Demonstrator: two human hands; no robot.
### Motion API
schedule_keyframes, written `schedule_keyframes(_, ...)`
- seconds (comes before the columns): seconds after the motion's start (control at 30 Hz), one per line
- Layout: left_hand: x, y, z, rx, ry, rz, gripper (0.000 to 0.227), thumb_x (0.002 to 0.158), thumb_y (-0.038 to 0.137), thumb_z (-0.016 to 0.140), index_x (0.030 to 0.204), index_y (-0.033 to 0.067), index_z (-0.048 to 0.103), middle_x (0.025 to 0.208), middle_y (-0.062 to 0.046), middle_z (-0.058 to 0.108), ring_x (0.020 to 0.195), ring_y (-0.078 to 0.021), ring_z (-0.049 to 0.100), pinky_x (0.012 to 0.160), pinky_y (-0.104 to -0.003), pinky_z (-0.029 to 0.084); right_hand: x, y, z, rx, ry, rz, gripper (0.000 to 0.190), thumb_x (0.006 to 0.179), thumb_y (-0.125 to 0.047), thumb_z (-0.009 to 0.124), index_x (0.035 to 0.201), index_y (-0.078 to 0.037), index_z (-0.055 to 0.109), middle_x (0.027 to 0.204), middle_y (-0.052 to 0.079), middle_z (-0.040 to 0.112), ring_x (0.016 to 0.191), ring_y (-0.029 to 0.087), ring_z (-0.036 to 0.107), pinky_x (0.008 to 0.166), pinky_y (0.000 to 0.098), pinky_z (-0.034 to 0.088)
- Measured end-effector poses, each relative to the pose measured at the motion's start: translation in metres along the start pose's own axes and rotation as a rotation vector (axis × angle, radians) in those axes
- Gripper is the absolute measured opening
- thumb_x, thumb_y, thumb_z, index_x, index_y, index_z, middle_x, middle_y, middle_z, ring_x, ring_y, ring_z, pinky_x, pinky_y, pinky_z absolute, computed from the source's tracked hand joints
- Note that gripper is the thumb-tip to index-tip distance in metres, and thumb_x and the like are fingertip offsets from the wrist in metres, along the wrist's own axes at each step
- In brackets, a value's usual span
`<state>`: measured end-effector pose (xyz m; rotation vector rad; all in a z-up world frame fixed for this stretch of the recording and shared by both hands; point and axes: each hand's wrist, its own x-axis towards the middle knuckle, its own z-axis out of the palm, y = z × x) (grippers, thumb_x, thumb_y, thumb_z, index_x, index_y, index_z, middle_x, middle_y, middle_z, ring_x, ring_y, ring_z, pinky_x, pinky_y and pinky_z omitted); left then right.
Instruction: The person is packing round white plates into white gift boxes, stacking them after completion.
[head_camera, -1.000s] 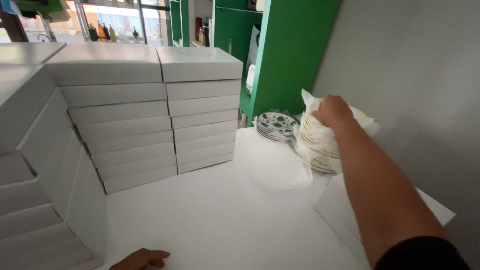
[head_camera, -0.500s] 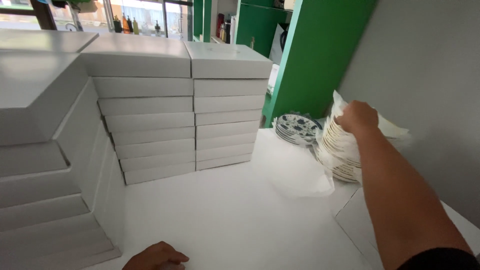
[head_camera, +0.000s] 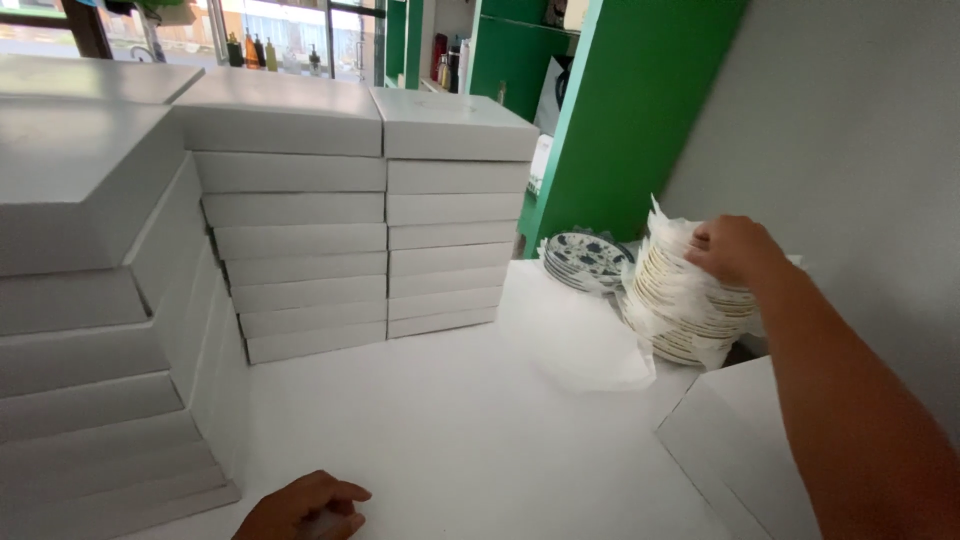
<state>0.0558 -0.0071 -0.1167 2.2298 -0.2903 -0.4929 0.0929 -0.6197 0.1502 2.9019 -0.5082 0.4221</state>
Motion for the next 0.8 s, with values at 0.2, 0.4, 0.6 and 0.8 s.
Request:
schedule_keyframes(0.2,0.046,-0.041,0.006,0.241,-0.166,-0.02,0.039,0.086,0.053,0.078,0.125,0.0509,0.08,0.118,0.022,0.074,0.108,0.0088,0.072,0.102,-0.006,0.049,-0.002,-0.044,-0.004,-0.293,-0.09,0.161,0.04,0.09,-0.049,0.062,0.099,-0.013,0.076,0.096,0.006,0.076,0.089,0.027,0.071,0.074,0.0401,0.053)
schedule_keyframes(0.4,0.092,-0.044,0.008,-0.484,-0.303,-0.591,0.03,0.088,0.019,0.085,0.093,-0.0103,0.087,0.097,-0.016,0.081,0.088,-0.0216,0.07,0.089,-0.027,0.05,0.015,-0.05,0.017,-0.199,-0.027,0.282,0.025,0.096,-0.036,0.07,0.089,-0.012,0.075,0.089,0.004,0.075,0.083,0.026,0.071,0.069,0.036,0.051)
schedule_keyframes(0.6,0.071,-0.084,0.007,0.076,-0.357,0.374,0.051,0.091,0.039,0.078,0.14,0.043,0.066,0.133,0.011,0.07,0.123,-0.0031,0.072,0.11,-0.015,0.049,0.02,-0.036,-0.013,0.001,-0.005,0.454,0.053,0.089,-0.051,0.076,0.114,-0.004,0.075,0.11,0.014,0.076,0.098,0.035,0.073,0.076,0.0429,0.055)
schedule_keyframes(0.8,0.012,-0.012,-0.002,-0.004,-0.024,0.01,0.031,0.082,0.032,0.09,0.111,0.0408,0.093,0.102,0.015,0.085,0.098,0.0045,0.082,0.097,-0.009,0.057,0.036,0.025,-0.002,0.007,0.132,0.29,0.059,0.098,-0.054,0.066,0.109,0.003,0.075,0.107,0.02,0.074,0.097,0.041,0.069,0.072,0.048,0.054)
